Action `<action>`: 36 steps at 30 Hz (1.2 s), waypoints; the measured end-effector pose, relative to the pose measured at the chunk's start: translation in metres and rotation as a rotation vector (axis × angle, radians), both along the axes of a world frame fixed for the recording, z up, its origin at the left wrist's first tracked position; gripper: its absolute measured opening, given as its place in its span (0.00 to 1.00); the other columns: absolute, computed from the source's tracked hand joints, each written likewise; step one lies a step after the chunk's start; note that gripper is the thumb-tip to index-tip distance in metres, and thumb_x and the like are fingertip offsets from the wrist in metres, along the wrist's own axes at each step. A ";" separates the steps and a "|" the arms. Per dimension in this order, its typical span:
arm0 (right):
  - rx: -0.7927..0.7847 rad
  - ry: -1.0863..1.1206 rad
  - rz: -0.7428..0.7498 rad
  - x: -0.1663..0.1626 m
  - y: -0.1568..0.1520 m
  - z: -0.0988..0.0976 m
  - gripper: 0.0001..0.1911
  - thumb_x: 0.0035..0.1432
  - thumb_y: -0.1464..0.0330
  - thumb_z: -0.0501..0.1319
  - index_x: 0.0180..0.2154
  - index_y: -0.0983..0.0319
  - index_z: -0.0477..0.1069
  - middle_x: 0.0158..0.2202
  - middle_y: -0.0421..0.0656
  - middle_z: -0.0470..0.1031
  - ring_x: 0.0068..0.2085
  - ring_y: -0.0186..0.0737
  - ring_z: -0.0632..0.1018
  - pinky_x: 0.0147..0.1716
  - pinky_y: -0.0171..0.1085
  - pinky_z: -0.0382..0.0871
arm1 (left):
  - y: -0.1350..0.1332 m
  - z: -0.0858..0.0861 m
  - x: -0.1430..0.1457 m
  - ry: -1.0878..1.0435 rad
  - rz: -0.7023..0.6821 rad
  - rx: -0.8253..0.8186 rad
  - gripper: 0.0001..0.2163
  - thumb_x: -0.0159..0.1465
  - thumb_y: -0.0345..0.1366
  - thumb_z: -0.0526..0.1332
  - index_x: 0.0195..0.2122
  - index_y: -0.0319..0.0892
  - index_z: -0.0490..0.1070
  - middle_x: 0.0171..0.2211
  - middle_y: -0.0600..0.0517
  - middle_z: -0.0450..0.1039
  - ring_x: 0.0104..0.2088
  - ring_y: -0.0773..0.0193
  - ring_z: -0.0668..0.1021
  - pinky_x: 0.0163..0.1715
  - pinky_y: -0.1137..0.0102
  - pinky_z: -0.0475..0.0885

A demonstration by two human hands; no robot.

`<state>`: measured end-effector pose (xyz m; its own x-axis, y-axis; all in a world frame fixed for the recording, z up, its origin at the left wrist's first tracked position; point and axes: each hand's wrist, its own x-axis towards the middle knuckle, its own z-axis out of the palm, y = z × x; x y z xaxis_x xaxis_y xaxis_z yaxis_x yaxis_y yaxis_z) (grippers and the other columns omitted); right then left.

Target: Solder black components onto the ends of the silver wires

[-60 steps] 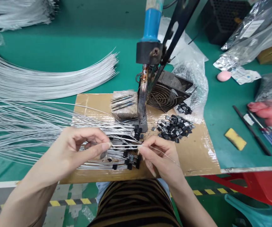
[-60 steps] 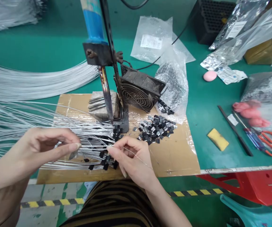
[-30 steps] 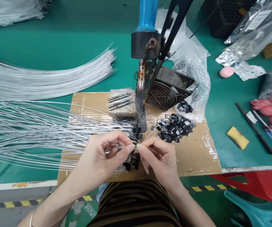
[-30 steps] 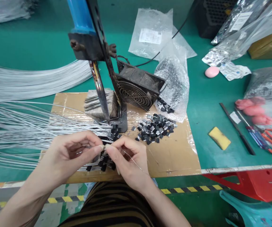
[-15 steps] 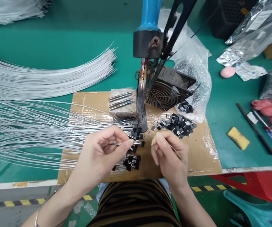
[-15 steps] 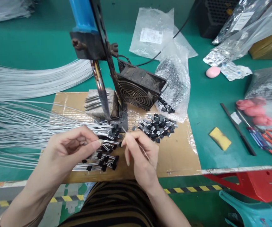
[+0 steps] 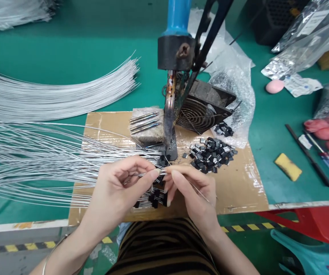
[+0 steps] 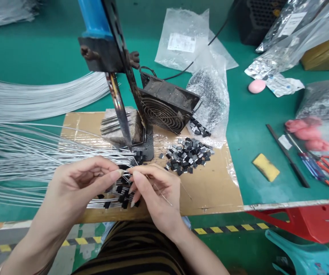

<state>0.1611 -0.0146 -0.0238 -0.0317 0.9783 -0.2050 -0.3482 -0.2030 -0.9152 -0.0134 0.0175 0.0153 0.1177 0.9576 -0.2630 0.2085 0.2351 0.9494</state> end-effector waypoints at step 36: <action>-0.274 0.405 0.066 0.000 0.007 0.002 0.07 0.59 0.65 0.75 0.31 0.61 0.85 0.24 0.38 0.80 0.17 0.26 0.75 0.14 0.23 0.72 | -0.008 0.007 0.004 0.211 -0.105 0.103 0.07 0.68 0.36 0.65 0.32 0.44 0.78 0.25 0.54 0.77 0.26 0.69 0.74 0.22 0.75 0.64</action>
<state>0.1614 -0.0075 -0.0215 -0.2216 0.8834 -0.4130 -0.6432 -0.4507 -0.6190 -0.0096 0.0091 0.0219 0.1707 0.9660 -0.1942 0.4231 0.1061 0.8999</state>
